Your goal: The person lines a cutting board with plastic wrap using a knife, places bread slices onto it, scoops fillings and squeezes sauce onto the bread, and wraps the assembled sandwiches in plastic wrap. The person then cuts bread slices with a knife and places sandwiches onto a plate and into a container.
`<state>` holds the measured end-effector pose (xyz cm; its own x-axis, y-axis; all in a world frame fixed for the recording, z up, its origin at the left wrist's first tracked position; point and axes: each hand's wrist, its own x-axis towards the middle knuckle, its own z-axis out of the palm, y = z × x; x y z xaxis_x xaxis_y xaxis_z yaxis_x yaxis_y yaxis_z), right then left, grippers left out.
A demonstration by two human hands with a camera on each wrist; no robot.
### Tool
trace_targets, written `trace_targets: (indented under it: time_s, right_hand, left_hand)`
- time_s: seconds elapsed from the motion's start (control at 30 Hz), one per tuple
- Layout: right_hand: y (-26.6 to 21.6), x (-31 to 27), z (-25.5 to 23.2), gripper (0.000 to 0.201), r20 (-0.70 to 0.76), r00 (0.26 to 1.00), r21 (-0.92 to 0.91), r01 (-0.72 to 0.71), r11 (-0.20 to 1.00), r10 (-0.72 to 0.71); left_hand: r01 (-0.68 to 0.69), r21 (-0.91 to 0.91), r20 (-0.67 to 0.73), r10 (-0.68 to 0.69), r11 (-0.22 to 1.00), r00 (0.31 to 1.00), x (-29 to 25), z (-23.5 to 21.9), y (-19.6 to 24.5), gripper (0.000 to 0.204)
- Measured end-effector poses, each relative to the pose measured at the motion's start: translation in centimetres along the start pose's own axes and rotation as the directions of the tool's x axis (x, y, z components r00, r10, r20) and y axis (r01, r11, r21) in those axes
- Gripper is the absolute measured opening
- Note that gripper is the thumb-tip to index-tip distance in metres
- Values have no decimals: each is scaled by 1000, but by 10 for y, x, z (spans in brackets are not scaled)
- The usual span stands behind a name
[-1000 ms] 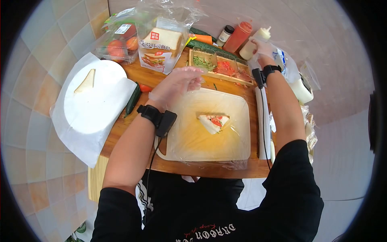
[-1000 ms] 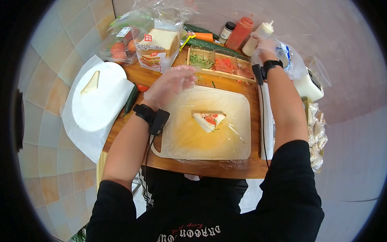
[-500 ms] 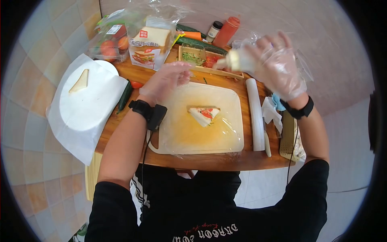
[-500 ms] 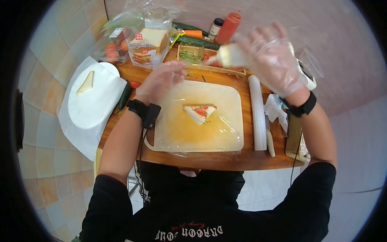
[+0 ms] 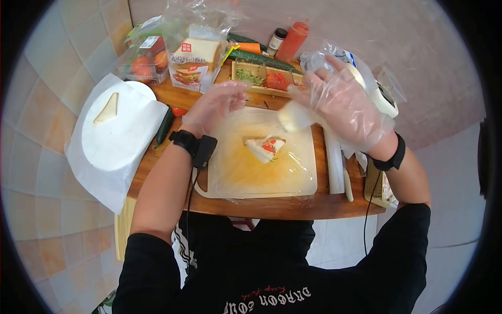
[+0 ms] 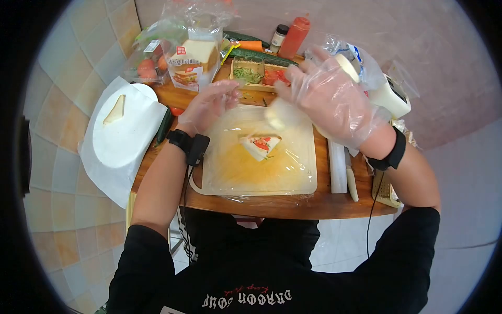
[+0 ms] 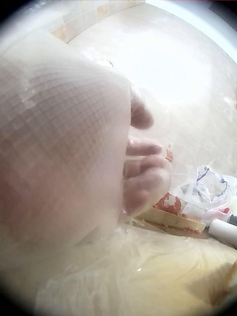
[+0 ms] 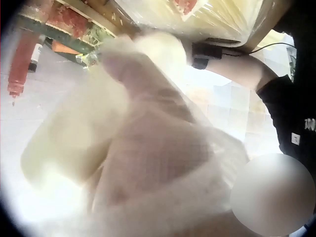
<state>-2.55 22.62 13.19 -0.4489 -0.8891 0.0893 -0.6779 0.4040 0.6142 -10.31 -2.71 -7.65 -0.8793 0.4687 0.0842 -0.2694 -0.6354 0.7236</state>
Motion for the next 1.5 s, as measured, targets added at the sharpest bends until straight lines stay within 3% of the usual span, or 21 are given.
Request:
trace_targets:
  time_s: [0.07, 0.1, 0.17, 0.27, 0.37, 0.5, 0.57, 0.6, 0.63, 0.67, 0.73, 0.77, 0.83, 0.87, 0.93, 1.03, 1.17, 1.23, 1.33, 1.37, 1.5]
  right_hand:
    - [2, -3, 4, 33, 302, 934, -136, -154, 979, 189]
    - [4, -4, 5, 33, 303, 935, -136, -149, 979, 184]
    - [5, -8, 5, 36, 108, 994, -33, -26, 999, 29]
    - [-8, -1, -2, 37, 24, 999, 71, -30, 997, 29]
    - [-15, -1, -10, 40, 158, 987, -20, 15, 1000, -12]
    - [12, -11, -4, 42, 146, 989, -37, 11, 999, -6]
    - [32, -10, -8, 47, 21, 954, 386, -285, 877, 300]
    - [44, -15, 1, 47, 14, 952, 386, -287, 877, 305]
    - [59, -24, 18, 49, 49, 856, 661, -414, 626, 514]
    - [73, -30, 35, 52, 153, 723, 851, -443, 281, 674]
    - [99, -36, 63, 50, 141, 592, 852, -481, 207, 794]
    - [111, -38, 81, 50, 134, 580, 853, -481, 204, 803]
    - [130, -38, 121, 54, 176, 395, 772, -624, 123, 902]
    - [137, -35, 140, 54, 162, 386, 778, -616, 123, 908]
    - [146, -29, 180, 55, 238, 224, 751, -660, -33, 945]
    - [152, -21, 237, 56, 174, 204, 874, -483, -55, 963]
    - [135, 1, 253, 55, 130, 212, 911, -411, -32, 969]
    - [135, 5, 254, 53, 217, 158, 793, -604, -79, 963]
    - [154, -1, 316, 53, 303, 210, 729, -679, -84, 929]
    - [143, 3, 283, 51, 356, 216, 740, -660, -133, 909]
    - [127, 2, 274, 46, 344, 217, 794, -586, -160, 913]
  left_hand:
    - [-10, 6, -2, 10, 1000, 1000, -2, 0, -2, 23]
    - [-17, 5, 2, 17, 1000, 1000, -2, -1, -2, 23]
    - [-22, 8, 7, 22, 1000, 1000, -1, -2, -3, 24]
    - [-20, 27, 32, 20, 999, 999, -1, -1, -2, 24]
    - [-9, 25, -4, 9, 1000, 1000, -2, 1, -2, 24]
    - [-23, 15, 10, 23, 1000, 1000, -1, -4, -2, 23]
    - [-13, 30, 44, 11, 999, 999, -1, -4, -4, 24]
    - [-5, 33, 20, 4, 999, 1000, -1, -1, -3, 25]
    - [5, 40, -2, -5, 999, 1000, -1, 1, -1, 25]
    - [10, 51, 3, -10, 999, 1000, -1, 2, -1, 25]
    - [-1, 69, -17, 3, 998, 1000, -1, 3, -2, 27]
    - [2, 81, -7, -2, 997, 1000, -1, 5, -2, 27]
    - [-4, 116, -38, 9, 993, 999, -2, 9, 0, 29]
    - [-9, 133, -28, 13, 991, 1000, -3, 10, 2, 29]
    - [5, 128, -48, 2, 992, 999, -5, 14, 4, 31]
    - [22, 115, -56, -16, 993, 998, -5, 15, 5, 30]
    - [34, 70, -48, -31, 997, 998, -3, 7, 3, 27]
    - [37, 26, -23, -36, 999, 999, -2, 4, 2, 24]
    - [56, -31, -30, -57, 998, 998, -1, 1, -2, 24]
    - [55, -30, -31, -56, 998, 998, -1, 1, 0, 24]
    - [41, 47, 0, -41, 998, 999, 0, 3, -4, 23]
